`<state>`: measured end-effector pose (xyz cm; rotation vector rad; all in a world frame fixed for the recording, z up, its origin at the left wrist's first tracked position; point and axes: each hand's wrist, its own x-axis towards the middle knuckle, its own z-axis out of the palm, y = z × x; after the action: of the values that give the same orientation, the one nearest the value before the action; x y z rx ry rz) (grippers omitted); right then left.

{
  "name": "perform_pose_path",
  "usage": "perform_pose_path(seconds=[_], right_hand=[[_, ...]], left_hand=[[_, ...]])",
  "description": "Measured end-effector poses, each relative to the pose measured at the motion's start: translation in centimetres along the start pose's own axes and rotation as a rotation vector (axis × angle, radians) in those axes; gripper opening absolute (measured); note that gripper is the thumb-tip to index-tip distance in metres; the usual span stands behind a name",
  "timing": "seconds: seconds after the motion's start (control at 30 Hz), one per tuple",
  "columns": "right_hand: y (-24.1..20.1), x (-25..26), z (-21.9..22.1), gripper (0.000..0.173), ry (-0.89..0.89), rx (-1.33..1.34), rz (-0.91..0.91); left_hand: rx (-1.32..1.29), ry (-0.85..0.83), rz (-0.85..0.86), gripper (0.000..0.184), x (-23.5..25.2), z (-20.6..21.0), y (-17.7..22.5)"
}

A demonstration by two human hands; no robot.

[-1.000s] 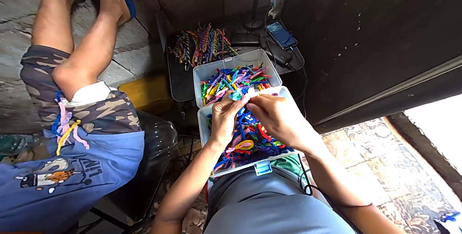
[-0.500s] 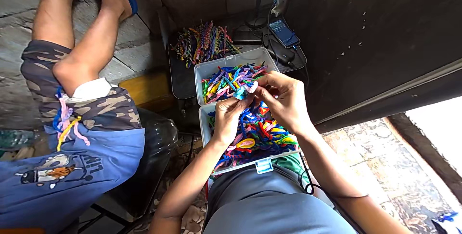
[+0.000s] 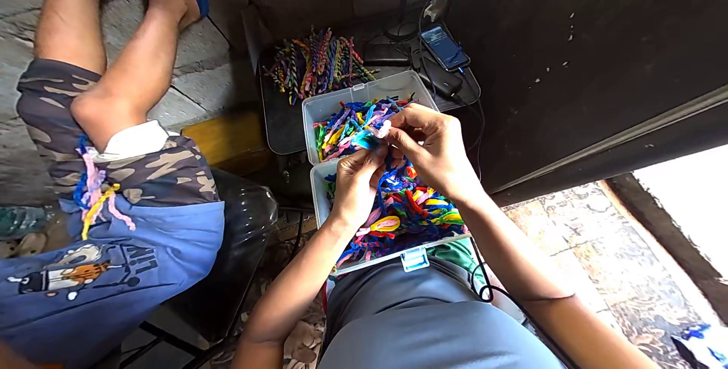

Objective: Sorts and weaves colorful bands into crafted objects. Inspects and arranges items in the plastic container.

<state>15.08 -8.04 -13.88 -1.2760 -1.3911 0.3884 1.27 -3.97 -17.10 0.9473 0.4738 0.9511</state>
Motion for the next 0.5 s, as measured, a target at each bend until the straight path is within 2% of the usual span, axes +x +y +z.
perform_pose_path(seconds=[0.2, 0.3, 0.43, 0.5], right_hand=[[-0.2, 0.1, 0.3, 0.011, -0.019, -0.098, -0.01], [-0.5, 0.1, 0.3, 0.017, -0.054, -0.182, -0.009], [-0.4, -0.4, -2.6, 0.029, -0.033, -0.232, 0.029], [0.0, -0.9, -4.9, 0.028, -0.007, -0.292, 0.035]], left_hand=[[-0.005, 0.021, -0.032, 0.03, 0.2, -0.1, 0.2], [0.027, 0.042, -0.024, 0.029, 0.3, -0.2, 0.5], [0.071, 0.129, 0.065, 0.033, 0.9, -0.4, 1.4], [0.02, 0.205, 0.085, 0.034, 1.3, -0.7, 2.0]])
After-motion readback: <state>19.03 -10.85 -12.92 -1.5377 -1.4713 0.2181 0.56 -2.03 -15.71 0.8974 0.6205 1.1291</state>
